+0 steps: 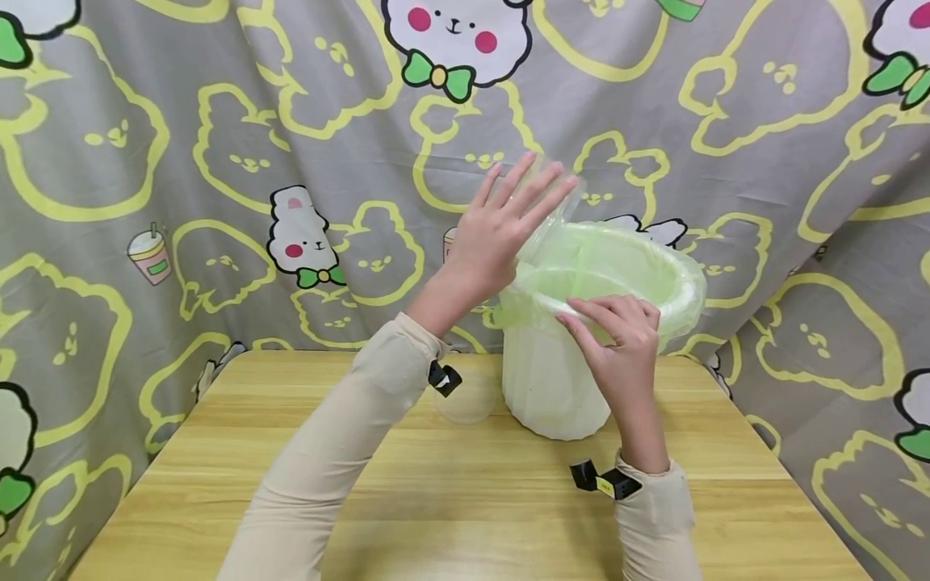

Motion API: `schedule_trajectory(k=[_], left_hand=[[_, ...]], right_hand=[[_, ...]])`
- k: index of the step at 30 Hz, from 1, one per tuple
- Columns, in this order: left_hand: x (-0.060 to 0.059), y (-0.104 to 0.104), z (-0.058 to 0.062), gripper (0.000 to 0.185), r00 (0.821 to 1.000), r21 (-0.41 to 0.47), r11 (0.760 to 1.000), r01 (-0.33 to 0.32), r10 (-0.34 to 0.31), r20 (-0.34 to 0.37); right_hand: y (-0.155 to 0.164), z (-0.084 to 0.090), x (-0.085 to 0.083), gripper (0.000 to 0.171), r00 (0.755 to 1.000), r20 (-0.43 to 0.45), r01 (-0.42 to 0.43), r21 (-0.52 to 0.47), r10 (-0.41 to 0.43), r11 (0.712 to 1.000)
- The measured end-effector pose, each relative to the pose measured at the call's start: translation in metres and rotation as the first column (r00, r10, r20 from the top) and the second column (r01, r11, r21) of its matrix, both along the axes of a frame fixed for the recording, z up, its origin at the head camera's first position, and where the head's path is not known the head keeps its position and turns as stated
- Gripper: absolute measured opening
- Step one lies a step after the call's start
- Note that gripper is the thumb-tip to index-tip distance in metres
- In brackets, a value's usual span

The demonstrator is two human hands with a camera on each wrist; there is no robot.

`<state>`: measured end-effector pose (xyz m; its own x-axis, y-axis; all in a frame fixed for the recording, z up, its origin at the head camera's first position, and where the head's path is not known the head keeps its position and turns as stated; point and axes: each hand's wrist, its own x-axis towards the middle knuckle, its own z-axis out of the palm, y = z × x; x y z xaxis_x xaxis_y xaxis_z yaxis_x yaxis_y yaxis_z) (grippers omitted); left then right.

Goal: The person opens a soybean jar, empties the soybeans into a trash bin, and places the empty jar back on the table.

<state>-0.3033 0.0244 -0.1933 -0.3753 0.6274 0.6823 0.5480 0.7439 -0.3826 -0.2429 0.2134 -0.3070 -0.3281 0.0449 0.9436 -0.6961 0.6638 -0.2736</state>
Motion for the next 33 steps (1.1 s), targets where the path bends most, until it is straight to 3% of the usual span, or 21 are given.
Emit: schedule_trajectory(k=[6, 12, 16, 20, 23, 25, 28, 33], left_hand=[[0.001, 0.000, 0.002, 0.091, 1.000, -0.021, 1.000, 0.001, 0.000, 0.023], [0.005, -0.003, 0.007, 0.097, 0.994, 0.087, 0.996, 0.031, -0.040, 0.105], [0.005, -0.009, 0.008, 0.097, 0.995, 0.143, 0.990, 0.011, -0.025, 0.097], [0.003, -0.022, 0.004, 0.102, 0.987, 0.254, 0.966, 0.049, -0.085, 0.133], [0.000, -0.037, -0.001, 0.114, 0.970, 0.375, 0.922, 0.100, -0.175, 0.172], [-0.001, -0.049, -0.008, 0.120, 0.946, 0.474, 0.872, 0.123, -0.248, 0.210], [0.000, -0.067, -0.022, 0.125, 0.895, 0.616, 0.781, 0.101, -0.342, 0.287], [-0.001, -0.102, -0.055, 0.125, 0.804, 0.772, 0.635, -0.010, -0.454, 0.384]], right_hand=[[0.001, 0.000, 0.001, 0.024, 1.000, -0.009, 0.001, 0.003, -0.001, 1.000], [0.000, 0.001, 0.000, 0.024, 1.000, -0.001, -0.004, -0.002, 0.004, 1.000], [0.000, 0.001, 0.000, 0.023, 1.000, 0.004, -0.003, -0.006, 0.003, 1.000], [-0.001, 0.000, 0.000, 0.023, 1.000, 0.004, -0.009, -0.011, 0.009, 1.000], [-0.002, 0.000, 0.000, 0.023, 1.000, -0.002, -0.013, -0.013, 0.013, 1.000], [-0.003, 0.000, -0.001, 0.022, 1.000, -0.008, -0.014, -0.014, 0.013, 1.000], [-0.003, 0.000, -0.001, 0.022, 1.000, -0.012, -0.012, -0.015, 0.012, 1.000], [-0.002, 0.002, 0.001, 0.023, 1.000, -0.007, -0.005, -0.024, 0.005, 1.000]])
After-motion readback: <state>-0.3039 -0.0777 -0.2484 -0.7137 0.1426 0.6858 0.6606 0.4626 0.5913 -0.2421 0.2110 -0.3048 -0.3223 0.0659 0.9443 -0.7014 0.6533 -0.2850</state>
